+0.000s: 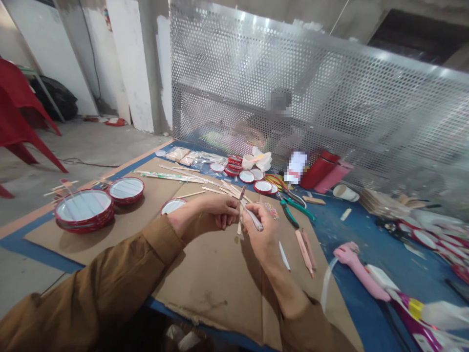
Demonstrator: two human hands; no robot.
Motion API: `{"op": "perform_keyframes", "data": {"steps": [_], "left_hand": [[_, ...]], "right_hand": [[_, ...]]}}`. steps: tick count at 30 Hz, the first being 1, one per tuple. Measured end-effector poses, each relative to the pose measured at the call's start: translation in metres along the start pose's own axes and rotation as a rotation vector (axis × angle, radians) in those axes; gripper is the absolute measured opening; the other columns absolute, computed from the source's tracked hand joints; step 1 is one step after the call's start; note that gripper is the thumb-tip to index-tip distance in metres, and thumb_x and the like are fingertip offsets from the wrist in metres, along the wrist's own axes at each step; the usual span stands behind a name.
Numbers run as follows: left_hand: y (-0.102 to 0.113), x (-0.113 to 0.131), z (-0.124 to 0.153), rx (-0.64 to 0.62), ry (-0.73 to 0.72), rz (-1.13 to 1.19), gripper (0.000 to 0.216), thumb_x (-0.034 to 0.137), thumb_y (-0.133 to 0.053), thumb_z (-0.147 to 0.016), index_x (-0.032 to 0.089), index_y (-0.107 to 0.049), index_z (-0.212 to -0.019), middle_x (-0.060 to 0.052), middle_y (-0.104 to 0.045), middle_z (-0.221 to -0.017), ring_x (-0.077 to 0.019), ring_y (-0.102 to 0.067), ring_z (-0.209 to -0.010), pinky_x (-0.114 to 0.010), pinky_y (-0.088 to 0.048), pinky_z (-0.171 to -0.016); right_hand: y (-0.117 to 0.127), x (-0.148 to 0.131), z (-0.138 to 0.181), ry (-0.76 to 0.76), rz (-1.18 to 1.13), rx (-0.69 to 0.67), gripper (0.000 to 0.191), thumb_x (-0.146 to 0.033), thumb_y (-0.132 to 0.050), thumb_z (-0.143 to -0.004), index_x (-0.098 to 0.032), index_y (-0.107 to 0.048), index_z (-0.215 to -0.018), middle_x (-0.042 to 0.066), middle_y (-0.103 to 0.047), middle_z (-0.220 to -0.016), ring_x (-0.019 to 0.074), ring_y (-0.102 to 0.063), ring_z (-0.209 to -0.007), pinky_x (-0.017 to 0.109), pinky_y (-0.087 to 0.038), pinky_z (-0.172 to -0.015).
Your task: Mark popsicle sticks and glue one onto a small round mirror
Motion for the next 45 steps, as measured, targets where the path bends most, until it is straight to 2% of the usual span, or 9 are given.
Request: {"op": "perform_keyframes", "data": {"steps": [16, 21, 25, 33, 45], "left_hand": [[-0.001, 0.002, 0.003, -0.014, 0.047, 0.012, 0.015, 0.020, -0.045, -0.094, 0.015, -0.052, -0.083, 0.001, -0.062, -0.062, -0.0106, -0.063, -0.051, -0.020, -0.052, -0.050], [0.000, 0.003, 0.004, 0.000, 0.042, 0.021, 0.013, 0.023, -0.051, -0.093, 0.015, -0.052, -0.083, 0.001, -0.062, -0.063, -0.0111, -0.063, -0.050, -0.021, -0.053, -0.051], [-0.001, 0.005, 0.006, -0.005, 0.049, 0.003, 0.013, 0.020, -0.046, -0.093, 0.015, -0.052, -0.083, 0.001, -0.061, -0.062, -0.0108, -0.062, -0.050, -0.021, -0.053, -0.050], [-0.001, 0.005, 0.005, -0.009, 0.032, -0.012, 0.015, 0.020, -0.045, -0.093, 0.015, -0.052, -0.081, 0.001, -0.061, -0.061, -0.0111, -0.062, -0.049, -0.021, -0.053, -0.050], [0.000, 0.004, 0.004, -0.010, 0.013, 0.009, 0.015, 0.022, -0.049, -0.092, 0.014, -0.054, -0.080, 0.000, -0.062, -0.062, -0.0113, -0.062, -0.049, -0.020, -0.052, -0.049]], "right_hand": [[0.004, 0.001, 0.001, -0.008, -0.004, 0.034, 0.030, -0.049, -0.061, -0.083, -0.020, -0.064, -0.093, -0.002, -0.060, -0.061, 0.0154, -0.055, -0.049, 0.028, -0.044, -0.048], [0.005, 0.011, -0.001, -0.002, -0.029, 0.045, 0.035, -0.053, -0.062, -0.084, -0.020, -0.062, -0.096, -0.003, -0.060, -0.061, 0.0143, -0.054, -0.049, 0.027, -0.042, -0.049], [0.004, 0.017, -0.002, -0.004, -0.041, 0.051, 0.036, -0.053, -0.062, -0.084, -0.020, -0.062, -0.097, -0.003, -0.060, -0.061, 0.0140, -0.055, -0.049, 0.026, -0.042, -0.048], [0.003, 0.004, 0.000, 0.000, -0.035, 0.034, 0.034, -0.052, -0.062, -0.082, -0.020, -0.063, -0.094, -0.001, -0.061, -0.063, 0.0150, -0.056, -0.049, 0.028, -0.043, -0.047], [0.001, 0.000, 0.001, -0.003, -0.040, 0.007, 0.034, -0.051, -0.061, -0.083, -0.020, -0.062, -0.096, -0.001, -0.061, -0.061, 0.0154, -0.057, -0.049, 0.027, -0.044, -0.046]]}}
Point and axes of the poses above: each hand's wrist, its own z-axis away from the middle knuckle, its own y-axis out of the back of the hand, x = y × z, the point moved 8 cm from there along -z, towards the middle knuckle
